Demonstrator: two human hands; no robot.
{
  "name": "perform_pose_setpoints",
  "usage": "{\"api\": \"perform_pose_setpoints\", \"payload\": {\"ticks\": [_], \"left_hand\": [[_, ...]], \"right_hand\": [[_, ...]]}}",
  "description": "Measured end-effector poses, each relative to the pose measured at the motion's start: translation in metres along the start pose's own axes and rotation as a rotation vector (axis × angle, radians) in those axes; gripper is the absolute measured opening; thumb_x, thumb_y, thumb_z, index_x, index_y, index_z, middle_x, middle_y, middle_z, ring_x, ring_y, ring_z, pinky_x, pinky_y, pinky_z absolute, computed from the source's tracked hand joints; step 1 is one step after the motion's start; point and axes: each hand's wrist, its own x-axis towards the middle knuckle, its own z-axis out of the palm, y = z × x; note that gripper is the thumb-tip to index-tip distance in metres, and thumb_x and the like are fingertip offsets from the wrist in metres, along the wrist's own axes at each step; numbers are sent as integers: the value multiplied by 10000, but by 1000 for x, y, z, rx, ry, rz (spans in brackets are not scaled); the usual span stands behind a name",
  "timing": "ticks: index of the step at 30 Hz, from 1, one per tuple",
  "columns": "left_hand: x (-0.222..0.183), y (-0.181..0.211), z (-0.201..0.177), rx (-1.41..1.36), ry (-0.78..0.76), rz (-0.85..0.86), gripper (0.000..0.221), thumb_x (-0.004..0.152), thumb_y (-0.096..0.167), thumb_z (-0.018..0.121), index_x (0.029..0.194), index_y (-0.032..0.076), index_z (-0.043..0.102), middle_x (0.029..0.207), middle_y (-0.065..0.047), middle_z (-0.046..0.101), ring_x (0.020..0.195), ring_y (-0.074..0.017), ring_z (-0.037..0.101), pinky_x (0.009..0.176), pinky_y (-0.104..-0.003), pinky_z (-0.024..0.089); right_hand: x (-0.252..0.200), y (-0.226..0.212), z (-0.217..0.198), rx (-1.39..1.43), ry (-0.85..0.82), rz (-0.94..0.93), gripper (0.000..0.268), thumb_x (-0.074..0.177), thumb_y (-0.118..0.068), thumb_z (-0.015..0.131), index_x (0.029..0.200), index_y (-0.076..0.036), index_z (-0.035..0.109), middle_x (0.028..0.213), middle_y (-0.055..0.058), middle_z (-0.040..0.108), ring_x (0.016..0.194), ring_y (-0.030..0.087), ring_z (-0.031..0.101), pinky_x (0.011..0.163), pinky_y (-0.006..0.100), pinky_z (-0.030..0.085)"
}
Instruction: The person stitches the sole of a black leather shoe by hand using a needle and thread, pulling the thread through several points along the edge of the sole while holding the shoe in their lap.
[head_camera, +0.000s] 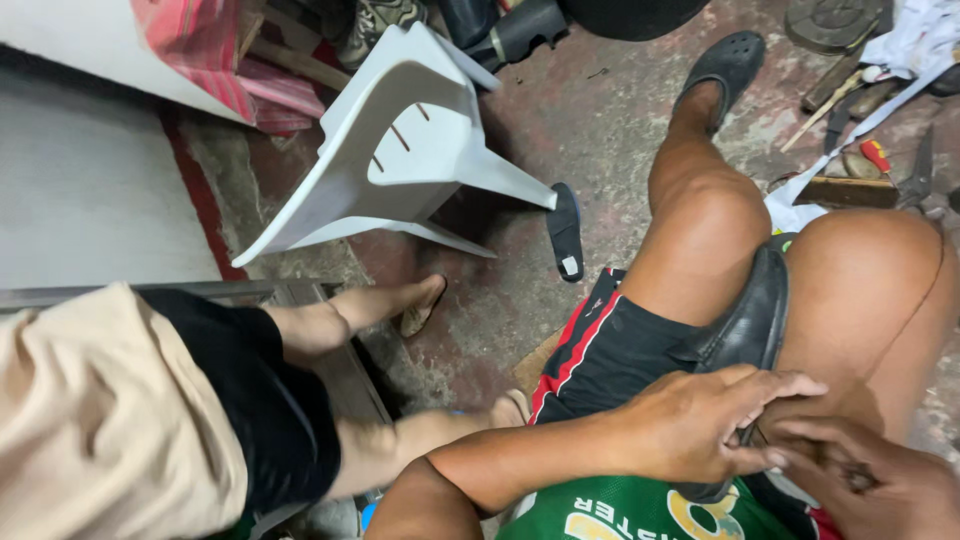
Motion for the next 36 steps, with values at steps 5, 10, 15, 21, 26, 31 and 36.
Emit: {"api": "perform_pose_setpoints", "payload": {"ticks": [5,10,15,21,26,31,36], "left_hand": [[-4,6,-12,-27,16,9,887,883,232,772,1624,228,285,1099,-104,591,762,-223,673,707,-357,575],[-1,6,-13,-107,59,-18,818,877,146,827,1563,212,385,1131,-91,619,667,-202,638,629,-329,573],[3,6,-10,-120,27,-66,887,829,87,824,1569,131,337,1317,-81,677,620,-131,660,604,-271,580],[18,19,-18,-178,34,-60,933,830,58,819,1595,84,285,1425,-96,646,653,-125,685,630,-254,596],[5,9,-15,-214,23,-18,780,852,17,777,1527,62,388,1473,-149,591,754,-116,726,634,-233,588],[-26,-5,-19,-196,431,-83,241,918,-98,649,1099,58,680,1179,-146,701,718,-153,661,635,-241,541],[-38,-40,-12,-101,350,20,256,945,-99,587,1190,-53,644,1172,-220,686,1002,-303,735,825,-357,586]], "right_hand": [[-2,-1,-10,132,436,-302,144,890,-254,758,973,-136,749,870,47,708,736,180,705,635,325,529],[-9,78,-83,-646,705,-54,323,1045,-254,782,860,-60,602,894,119,625,822,325,667,668,425,489],[-43,78,-92,-325,634,178,227,1139,-193,669,1124,17,584,905,180,660,874,396,661,725,466,532],[-65,16,-5,12,358,-246,462,948,-130,628,1391,-19,561,1019,177,721,730,334,707,631,437,562],[-49,-13,4,311,364,-424,423,1056,-135,571,1456,-43,469,1227,205,705,953,298,727,798,377,588],[-51,-11,-4,1155,109,-205,482,1075,-139,492,1524,17,415,913,38,597,748,95,516,692,224,446],[-52,-14,13,995,151,-288,640,987,-39,652,1544,31,344,921,20,494,828,79,464,786,202,398]]}}
